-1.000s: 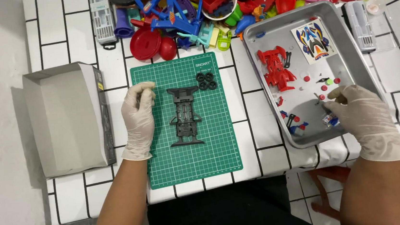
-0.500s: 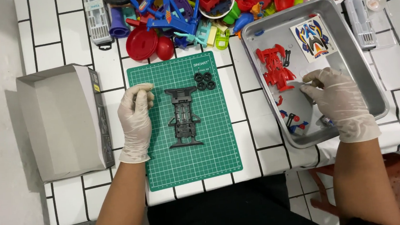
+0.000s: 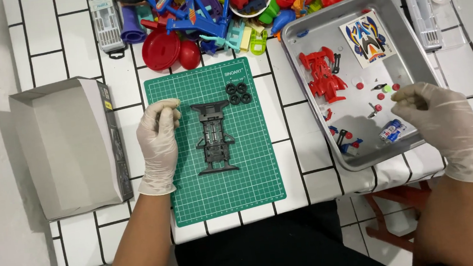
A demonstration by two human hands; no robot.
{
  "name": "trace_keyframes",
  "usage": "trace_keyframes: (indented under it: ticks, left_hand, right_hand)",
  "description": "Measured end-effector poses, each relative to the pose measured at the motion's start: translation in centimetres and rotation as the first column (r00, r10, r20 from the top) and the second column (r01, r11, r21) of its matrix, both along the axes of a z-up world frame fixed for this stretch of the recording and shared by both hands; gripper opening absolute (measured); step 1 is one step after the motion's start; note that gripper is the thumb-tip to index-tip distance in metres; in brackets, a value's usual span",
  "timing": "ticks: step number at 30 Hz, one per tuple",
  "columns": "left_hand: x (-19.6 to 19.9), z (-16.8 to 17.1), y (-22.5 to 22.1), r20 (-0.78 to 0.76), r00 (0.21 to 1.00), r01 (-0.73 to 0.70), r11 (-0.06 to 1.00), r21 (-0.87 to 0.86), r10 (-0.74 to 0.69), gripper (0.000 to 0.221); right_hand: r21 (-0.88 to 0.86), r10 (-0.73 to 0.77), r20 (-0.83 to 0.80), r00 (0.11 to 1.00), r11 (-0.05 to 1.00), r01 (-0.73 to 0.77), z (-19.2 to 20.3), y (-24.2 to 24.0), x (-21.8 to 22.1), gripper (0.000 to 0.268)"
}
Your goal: Assembling the chassis and internal mechanical parts of a toy car model.
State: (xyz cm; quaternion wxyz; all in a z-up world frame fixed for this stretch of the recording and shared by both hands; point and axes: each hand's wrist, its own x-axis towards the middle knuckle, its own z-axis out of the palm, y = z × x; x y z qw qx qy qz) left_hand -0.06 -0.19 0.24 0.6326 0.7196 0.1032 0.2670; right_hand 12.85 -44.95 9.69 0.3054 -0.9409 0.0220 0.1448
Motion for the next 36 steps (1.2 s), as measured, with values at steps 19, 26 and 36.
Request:
trace_keyframes:
  ticks: [19,26,36]
  left_hand:
    - [5.2,4.9,-22.0,-0.105,0.831,0.265,0.223,0.938,-0.547,0.026]
    - [8.8,-1.8,-29.3,-0.423,0.756,0.513,0.050,0.857,-0.499,0.024]
    - [10.1,-2.6,-30.6,-0.570,0.688,0.644,0.016,0.765,-0.449,0.013]
  right_hand:
    - [-0.049,0.132,-0.201,0.971,0.988,-0.145,0.2,2.1,-3.5,0.017]
    - [0.000,0.126,-0.157,0.980,0.992,-0.128,-0.9,0.9,-4.0,0.013]
    - [0.199,0.032,0.061,0.998,0.979,-0.043,-0.6,0.9,-4.0,0.019]
